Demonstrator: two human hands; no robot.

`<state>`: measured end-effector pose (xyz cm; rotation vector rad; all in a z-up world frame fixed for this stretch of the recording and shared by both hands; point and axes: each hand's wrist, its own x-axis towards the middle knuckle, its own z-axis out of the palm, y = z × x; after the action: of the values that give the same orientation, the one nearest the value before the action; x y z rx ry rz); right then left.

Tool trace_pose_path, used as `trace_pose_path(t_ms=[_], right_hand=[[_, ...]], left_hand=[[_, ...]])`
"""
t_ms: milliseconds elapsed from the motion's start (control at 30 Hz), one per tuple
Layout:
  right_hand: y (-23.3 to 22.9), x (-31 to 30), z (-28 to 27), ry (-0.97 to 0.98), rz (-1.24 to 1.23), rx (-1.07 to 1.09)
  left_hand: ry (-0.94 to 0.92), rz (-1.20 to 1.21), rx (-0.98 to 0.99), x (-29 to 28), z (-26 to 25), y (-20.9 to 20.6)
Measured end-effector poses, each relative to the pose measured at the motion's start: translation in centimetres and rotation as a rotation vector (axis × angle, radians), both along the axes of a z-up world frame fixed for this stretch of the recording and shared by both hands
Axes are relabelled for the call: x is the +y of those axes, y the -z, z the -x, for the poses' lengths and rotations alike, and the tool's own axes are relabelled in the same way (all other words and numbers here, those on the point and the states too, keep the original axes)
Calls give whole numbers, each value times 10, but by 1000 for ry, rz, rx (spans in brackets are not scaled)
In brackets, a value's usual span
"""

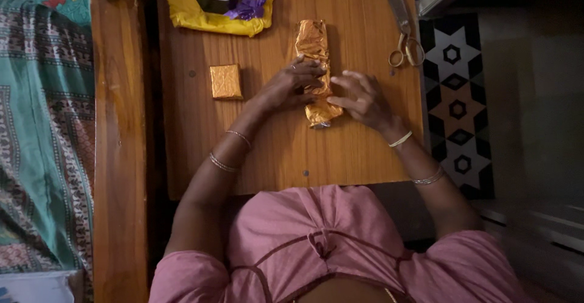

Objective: The person places a small rectangular box on a sheet of gold foil and wraps it by folding the foil over the box and creasing the edges. The person then picks up a small bottle of glue and applies it to the foil to secure the wrap.

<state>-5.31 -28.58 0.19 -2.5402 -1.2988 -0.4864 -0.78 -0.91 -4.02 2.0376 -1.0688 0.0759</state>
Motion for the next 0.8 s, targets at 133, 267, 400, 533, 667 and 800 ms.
trace_pose_path(t_ms=[133, 267, 400, 533, 667, 800], right_hand=[[0, 3, 1, 1, -65, 48], [-3, 9, 4, 35, -143, 120], [-5, 11, 6, 72, -190, 166], [2, 5, 5, 124, -230, 198], [17, 0, -4, 249, -385, 227], [29, 0, -10, 360, -430, 234]], left_hand=[[-2, 69, -17, 1, 0, 5], [18, 19, -46, 3, -2, 6], [-31, -1, -94, -1, 4, 3], [-78, 47, -133, -1, 11, -5], [-167, 130, -87, 6, 16, -11], [-252, 403, 22, 10, 19, -13]])
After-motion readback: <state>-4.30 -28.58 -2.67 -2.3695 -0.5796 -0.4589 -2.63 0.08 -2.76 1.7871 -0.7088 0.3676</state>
